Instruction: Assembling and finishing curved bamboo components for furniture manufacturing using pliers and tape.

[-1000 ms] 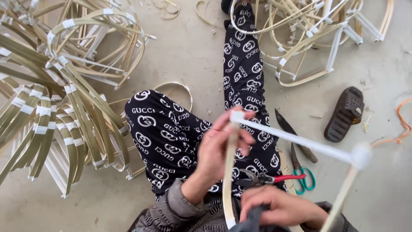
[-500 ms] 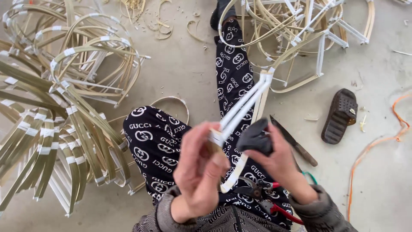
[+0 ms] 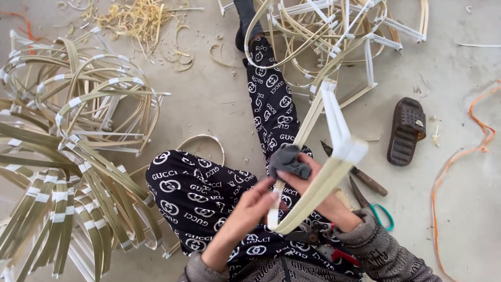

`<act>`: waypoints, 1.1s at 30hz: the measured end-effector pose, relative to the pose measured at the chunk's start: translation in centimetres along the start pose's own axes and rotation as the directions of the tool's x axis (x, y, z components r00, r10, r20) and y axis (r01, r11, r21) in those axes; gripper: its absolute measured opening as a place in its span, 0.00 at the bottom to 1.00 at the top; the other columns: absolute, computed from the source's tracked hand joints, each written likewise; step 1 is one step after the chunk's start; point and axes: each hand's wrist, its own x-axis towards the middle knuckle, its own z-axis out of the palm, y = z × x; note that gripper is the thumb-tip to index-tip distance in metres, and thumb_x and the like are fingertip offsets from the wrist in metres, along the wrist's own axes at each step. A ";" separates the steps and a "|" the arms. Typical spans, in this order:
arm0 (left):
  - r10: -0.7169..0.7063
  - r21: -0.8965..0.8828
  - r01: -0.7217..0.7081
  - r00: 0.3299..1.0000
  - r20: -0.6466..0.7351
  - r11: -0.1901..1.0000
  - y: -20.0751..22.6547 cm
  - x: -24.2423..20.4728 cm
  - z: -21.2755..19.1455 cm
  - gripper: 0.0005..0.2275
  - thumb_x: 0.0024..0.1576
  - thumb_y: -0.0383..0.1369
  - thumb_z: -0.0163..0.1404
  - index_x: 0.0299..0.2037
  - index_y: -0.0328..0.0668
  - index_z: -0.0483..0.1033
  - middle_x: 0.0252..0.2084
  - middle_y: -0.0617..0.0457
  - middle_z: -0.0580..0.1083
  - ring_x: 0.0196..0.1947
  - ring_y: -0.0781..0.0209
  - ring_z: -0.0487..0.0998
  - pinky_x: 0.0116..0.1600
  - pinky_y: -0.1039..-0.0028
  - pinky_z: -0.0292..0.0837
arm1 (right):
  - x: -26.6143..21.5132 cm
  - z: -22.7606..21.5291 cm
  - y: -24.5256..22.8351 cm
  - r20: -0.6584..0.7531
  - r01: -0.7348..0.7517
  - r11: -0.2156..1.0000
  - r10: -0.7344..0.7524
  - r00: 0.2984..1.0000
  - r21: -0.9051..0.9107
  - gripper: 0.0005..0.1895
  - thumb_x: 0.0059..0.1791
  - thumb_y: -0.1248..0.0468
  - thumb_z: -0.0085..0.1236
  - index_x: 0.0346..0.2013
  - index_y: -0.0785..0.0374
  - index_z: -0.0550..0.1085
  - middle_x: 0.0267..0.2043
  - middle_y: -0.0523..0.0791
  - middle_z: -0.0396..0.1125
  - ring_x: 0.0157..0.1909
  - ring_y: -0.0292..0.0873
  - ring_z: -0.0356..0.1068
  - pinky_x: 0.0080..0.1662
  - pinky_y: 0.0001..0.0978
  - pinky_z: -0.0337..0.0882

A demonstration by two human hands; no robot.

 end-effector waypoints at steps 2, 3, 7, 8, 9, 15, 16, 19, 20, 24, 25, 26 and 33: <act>-0.033 -0.085 0.036 0.998 0.045 0.996 -2.9 0.0 0.4 0.15 0.65 0.32 0.46 0.59 0.32 0.65 0.30 0.56 0.77 0.26 0.71 0.75 0.31 0.80 0.70 | -0.6 1.1 -0.7 0.012 0.040 0.968 -0.038 0.999 -0.249 0.21 0.44 0.62 0.69 0.48 0.63 0.73 0.40 0.42 0.77 0.41 0.34 0.76 0.45 0.28 0.75; -0.033 -0.080 0.037 0.998 0.051 0.996 -2.7 -0.3 0.7 0.15 0.65 0.32 0.46 0.59 0.32 0.65 0.30 0.56 0.77 0.26 0.71 0.75 0.31 0.80 0.70 | -1.0 1.4 -1.4 0.006 0.040 0.968 -0.040 0.999 -0.248 0.21 0.44 0.62 0.69 0.48 0.63 0.73 0.40 0.42 0.77 0.41 0.34 0.76 0.45 0.28 0.75; 0.018 -0.134 -0.021 1.000 -0.019 0.991 -1.3 -1.5 1.9 0.09 0.65 0.30 0.47 0.47 0.30 0.74 0.25 0.57 0.74 0.22 0.74 0.72 0.28 0.82 0.66 | -1.2 1.8 -1.4 0.079 0.052 0.988 -0.040 0.996 -0.146 0.20 0.46 0.61 0.67 0.50 0.62 0.73 0.42 0.43 0.76 0.42 0.33 0.75 0.45 0.29 0.77; 0.011 -0.129 -0.017 0.999 -0.043 0.991 -1.0 -1.9 2.2 0.09 0.64 0.30 0.47 0.47 0.32 0.75 0.23 0.57 0.74 0.21 0.75 0.71 0.27 0.83 0.65 | -0.9 1.7 -0.6 0.017 0.043 0.964 -0.040 0.999 -0.261 0.20 0.44 0.61 0.70 0.47 0.63 0.73 0.41 0.44 0.77 0.41 0.33 0.75 0.43 0.30 0.77; 0.006 -0.121 -0.010 0.999 -0.037 0.993 -0.1 -2.2 2.7 0.09 0.64 0.30 0.47 0.47 0.32 0.75 0.23 0.57 0.74 0.21 0.75 0.71 0.27 0.83 0.65 | 0.2 1.5 0.2 0.007 0.040 0.966 -0.040 0.999 -0.255 0.20 0.44 0.61 0.70 0.47 0.63 0.73 0.41 0.44 0.77 0.41 0.33 0.75 0.43 0.30 0.77; -0.103 -0.188 0.091 0.993 -0.060 0.978 0.8 -4.2 4.0 0.14 0.61 0.28 0.48 0.55 0.30 0.76 0.27 0.59 0.77 0.23 0.75 0.73 0.29 0.84 0.67 | 5.8 -2.2 -2.4 -0.185 0.336 0.906 -0.388 0.903 -0.259 0.17 0.48 0.63 0.66 0.49 0.66 0.75 0.36 0.44 0.76 0.38 0.33 0.73 0.40 0.30 0.75; -0.093 -0.183 0.083 0.995 -0.045 0.980 0.4 -4.4 3.8 0.15 0.61 0.28 0.49 0.56 0.29 0.76 0.24 0.58 0.75 0.21 0.75 0.72 0.27 0.84 0.64 | 6.1 -2.4 -2.4 -0.208 0.330 0.903 -0.391 0.896 -0.276 0.15 0.49 0.63 0.65 0.47 0.66 0.76 0.36 0.44 0.77 0.37 0.33 0.73 0.39 0.30 0.74; -0.049 -0.183 0.036 0.997 -0.067 0.982 -1.4 -3.6 2.3 0.13 0.61 0.28 0.51 0.53 0.25 0.75 0.21 0.56 0.74 0.19 0.74 0.70 0.25 0.84 0.61 | 3.4 -0.5 -1.0 -0.115 0.291 0.932 -0.321 0.940 -0.217 0.14 0.50 0.62 0.64 0.47 0.67 0.76 0.38 0.46 0.76 0.39 0.36 0.72 0.41 0.32 0.73; -0.022 -0.188 0.003 0.994 -0.103 0.982 -2.2 -3.2 1.6 0.12 0.62 0.28 0.51 0.51 0.23 0.74 0.22 0.55 0.74 0.18 0.73 0.70 0.24 0.84 0.61 | 1.9 0.7 -0.2 0.008 0.239 0.960 -0.240 0.971 -0.144 0.16 0.50 0.62 0.63 0.48 0.69 0.76 0.40 0.49 0.76 0.41 0.39 0.71 0.44 0.34 0.72; -0.074 -0.221 0.035 0.983 -0.169 0.975 0.1 -3.8 3.0 0.12 0.60 0.27 0.51 0.50 0.24 0.74 0.25 0.54 0.77 0.20 0.71 0.73 0.27 0.81 0.66 | -0.5 1.5 1.7 0.115 0.343 0.931 -0.330 0.937 -0.127 0.17 0.47 0.63 0.64 0.47 0.71 0.76 0.45 0.49 0.76 0.47 0.41 0.75 0.50 0.33 0.73; -0.105 -0.228 0.069 0.983 -0.149 0.971 0.1 -4.1 3.2 0.13 0.60 0.27 0.51 0.52 0.25 0.75 0.26 0.55 0.77 0.21 0.72 0.73 0.27 0.82 0.66 | 0.1 1.1 1.4 0.020 0.344 0.939 -0.344 0.939 0.014 0.18 0.48 0.63 0.63 0.48 0.69 0.71 0.45 0.48 0.75 0.47 0.39 0.74 0.48 0.31 0.74; -0.137 -0.235 0.104 0.982 -0.129 0.967 0.1 -4.5 3.5 0.15 0.59 0.28 0.50 0.54 0.27 0.77 0.27 0.56 0.78 0.22 0.74 0.72 0.28 0.83 0.66 | 0.5 0.6 1.2 -0.076 0.352 0.923 -0.344 0.936 0.153 0.19 0.49 0.63 0.62 0.49 0.67 0.65 0.45 0.46 0.73 0.48 0.37 0.74 0.47 0.30 0.74; -0.100 -0.234 0.095 0.995 -0.009 0.968 2.7 -5.1 5.6 0.15 0.60 0.28 0.51 0.54 0.27 0.76 0.23 0.52 0.75 0.18 0.69 0.72 0.24 0.81 0.66 | 6.4 -2.4 1.1 -0.335 0.260 0.933 -0.334 0.881 -0.247 0.09 0.50 0.66 0.61 0.39 0.70 0.72 0.24 0.47 0.70 0.27 0.38 0.67 0.30 0.36 0.67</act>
